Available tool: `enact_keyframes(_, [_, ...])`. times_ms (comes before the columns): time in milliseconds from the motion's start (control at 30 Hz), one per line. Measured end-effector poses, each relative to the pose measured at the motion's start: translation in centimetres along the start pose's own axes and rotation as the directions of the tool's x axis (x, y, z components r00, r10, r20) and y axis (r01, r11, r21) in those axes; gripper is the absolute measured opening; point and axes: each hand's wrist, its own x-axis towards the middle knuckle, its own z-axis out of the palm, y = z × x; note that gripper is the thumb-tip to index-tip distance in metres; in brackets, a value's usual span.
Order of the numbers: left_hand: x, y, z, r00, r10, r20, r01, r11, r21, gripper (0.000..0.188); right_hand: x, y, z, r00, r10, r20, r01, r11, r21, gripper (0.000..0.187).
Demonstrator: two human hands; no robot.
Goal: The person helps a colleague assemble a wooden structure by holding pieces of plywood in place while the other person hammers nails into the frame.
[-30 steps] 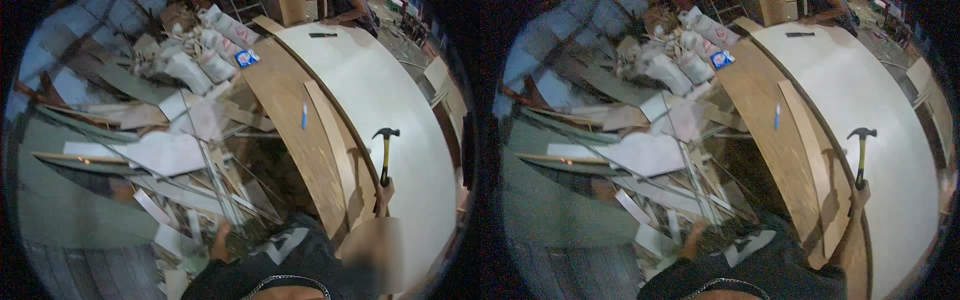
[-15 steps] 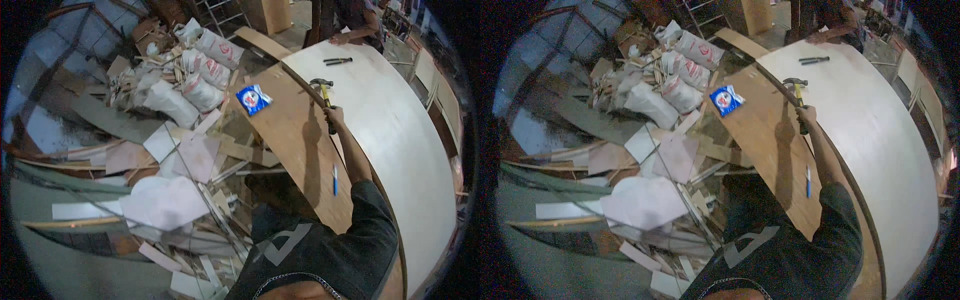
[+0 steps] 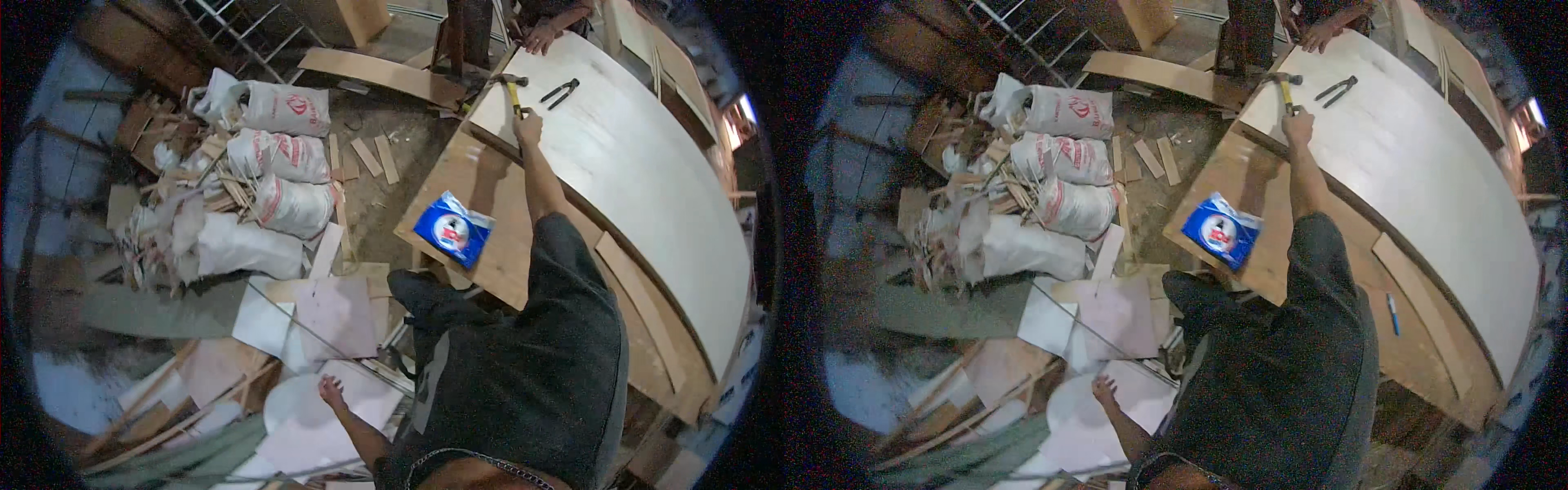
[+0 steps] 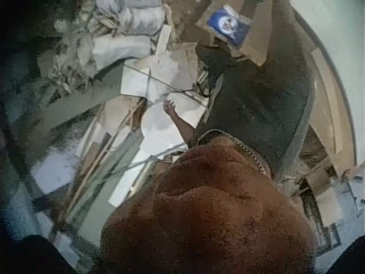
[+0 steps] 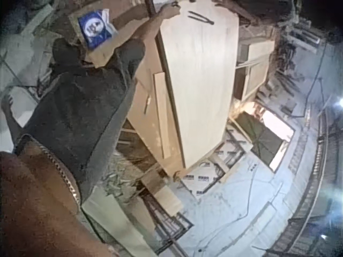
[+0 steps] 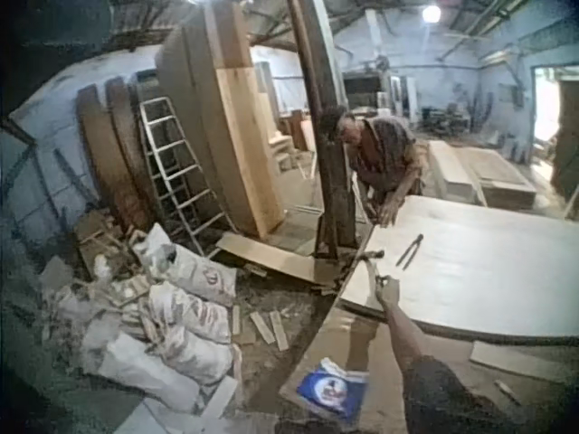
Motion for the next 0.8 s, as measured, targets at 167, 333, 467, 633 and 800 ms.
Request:
enact_keyframes(167, [11.1,8.0,-0.7,0.997,0.059,0.039,-0.064,0.986,0.155,0.041,0.3,0.0,3.9,0.974,0.049,-0.222,-0.084,0.984,-0.154,0.029])
enact_keyframes(333, [17.0,7.5,0.3,0.949,-0.295,0.108,0.255,0.924,0.287,0.041,1.3,0.4,5.3,0.943,-0.116,-0.311,-0.113,0.769,-0.629,0.028])
enact_keyframes(467, [21.9,12.0,3.9,0.909,-0.392,0.144,0.32,0.875,0.363,0.041,-3.8,-6.0,9.2,0.924,-0.255,-0.283,0.061,0.833,-0.551,0.029])
enact_keyframes(633, [35.0,18.3,15.6,0.88,-0.339,0.332,0.198,0.898,0.392,0.042,-8.4,-9.5,14.8,0.938,-0.302,-0.17,0.213,0.888,-0.407,0.041])
enact_keyframes(800, [48.4,23.1,24.8,0.847,-0.234,0.478,0.085,0.946,0.311,0.042,-10.0,-11.0,14.5,0.903,-0.323,-0.281,0.173,0.876,-0.451,0.048])
